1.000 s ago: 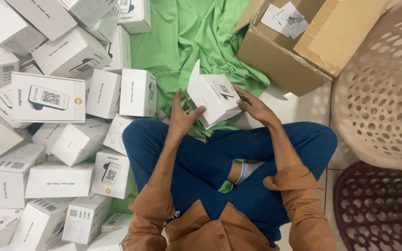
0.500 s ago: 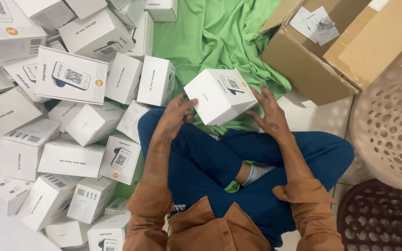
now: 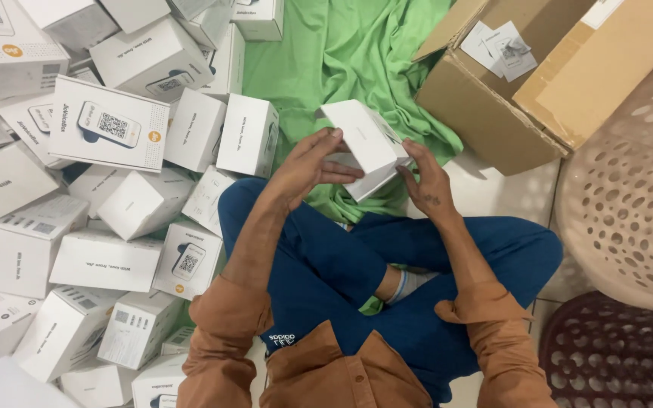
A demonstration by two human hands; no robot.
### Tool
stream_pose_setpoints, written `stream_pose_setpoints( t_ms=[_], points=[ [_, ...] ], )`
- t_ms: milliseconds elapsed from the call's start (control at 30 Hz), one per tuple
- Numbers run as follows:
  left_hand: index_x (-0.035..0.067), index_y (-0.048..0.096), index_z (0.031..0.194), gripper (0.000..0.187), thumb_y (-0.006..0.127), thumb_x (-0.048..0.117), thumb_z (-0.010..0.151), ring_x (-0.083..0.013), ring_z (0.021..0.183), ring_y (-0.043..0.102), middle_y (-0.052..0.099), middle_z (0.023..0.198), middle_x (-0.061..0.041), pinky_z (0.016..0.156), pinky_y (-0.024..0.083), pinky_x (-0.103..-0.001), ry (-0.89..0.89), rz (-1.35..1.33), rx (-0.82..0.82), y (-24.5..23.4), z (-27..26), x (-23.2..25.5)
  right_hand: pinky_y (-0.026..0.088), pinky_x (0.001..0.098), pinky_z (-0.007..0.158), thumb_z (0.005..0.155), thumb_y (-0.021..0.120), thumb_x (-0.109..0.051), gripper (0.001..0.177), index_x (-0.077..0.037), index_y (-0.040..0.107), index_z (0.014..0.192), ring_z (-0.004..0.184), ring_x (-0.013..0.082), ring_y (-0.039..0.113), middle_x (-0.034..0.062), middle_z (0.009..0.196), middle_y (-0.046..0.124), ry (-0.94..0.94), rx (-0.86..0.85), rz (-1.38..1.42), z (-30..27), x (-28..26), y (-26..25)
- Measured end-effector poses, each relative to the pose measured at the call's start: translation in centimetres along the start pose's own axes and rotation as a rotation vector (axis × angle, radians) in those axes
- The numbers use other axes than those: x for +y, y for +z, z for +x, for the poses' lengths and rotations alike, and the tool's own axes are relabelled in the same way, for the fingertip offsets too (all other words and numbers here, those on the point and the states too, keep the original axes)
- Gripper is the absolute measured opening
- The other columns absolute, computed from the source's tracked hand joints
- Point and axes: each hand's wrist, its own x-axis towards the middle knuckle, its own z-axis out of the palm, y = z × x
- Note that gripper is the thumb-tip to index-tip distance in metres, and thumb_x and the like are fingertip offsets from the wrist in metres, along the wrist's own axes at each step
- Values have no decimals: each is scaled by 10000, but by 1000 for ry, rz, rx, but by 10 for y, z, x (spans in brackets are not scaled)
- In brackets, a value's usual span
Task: The person unboxes multiple small electronic product boxes and sorts the contents.
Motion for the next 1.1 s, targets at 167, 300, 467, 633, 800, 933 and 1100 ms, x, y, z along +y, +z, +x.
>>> stream_pose_setpoints(
  t_ms=[167,300,467,633,800,933,1100],
  points=[
    [58,639,1361,442,624,285,981,-243,852,812,800,1084,-175,803,636,-333,149,258,74,-50,60,-59,593,410,961,902,774,-92,586,-115,533,1435,1332,389,592,172,1520,527,69,-51,67,0,-3,-11],
    [-41,556,1380,628,806,90,820,-376,1100,653,649,1263,-269,903,532,-435,716,719,289,-76,113,-112,517,482,1018,733,904,-234,814,-77,514,1430,1299,414,555,207,1452,541,-34,-43,-87,6,-25,-17],
    [17,690,1202,368,721,101,846,-352,1054,743,763,1139,-178,898,583,-409,675,746,217,-98,185,-202,502,476,1061,701,912,-229,910,-37,473,1474,1284,411,574,223,1400,578,-55,-11,-111,-3,-20,4],
    [12,725,1102,319,737,146,813,-395,990,711,751,1079,-201,861,555,-453,778,940,369,-86,155,-190,454,537,1120,689,905,-218,889,-19,462,1435,1381,473,489,251,1504,482,-117,16,-190,-12,-25,14],
    [23,737,1156,358,699,99,809,-380,1073,676,729,1140,-216,921,542,-450,522,1088,212,-192,184,-195,382,633,1096,603,925,-409,1028,17,454,1411,1443,523,342,254,1581,339,-120,-79,-241,-12,-33,20],
    [70,734,1179,339,611,163,876,-258,1104,796,804,1199,-136,984,640,-388,341,663,516,-199,125,-124,350,660,1123,589,923,-510,1118,40,442,1435,1510,530,249,250,1653,271,-123,-166,-390,-35,-9,32],
    [73,574,1432,595,577,442,966,-372,1249,609,640,1375,-202,1055,473,-436,346,947,12,-141,136,-154,316,705,1100,560,922,-536,1149,22,452,1448,1489,558,208,264,1632,258,-103,-79,-434,-22,-25,55]
  ],
)
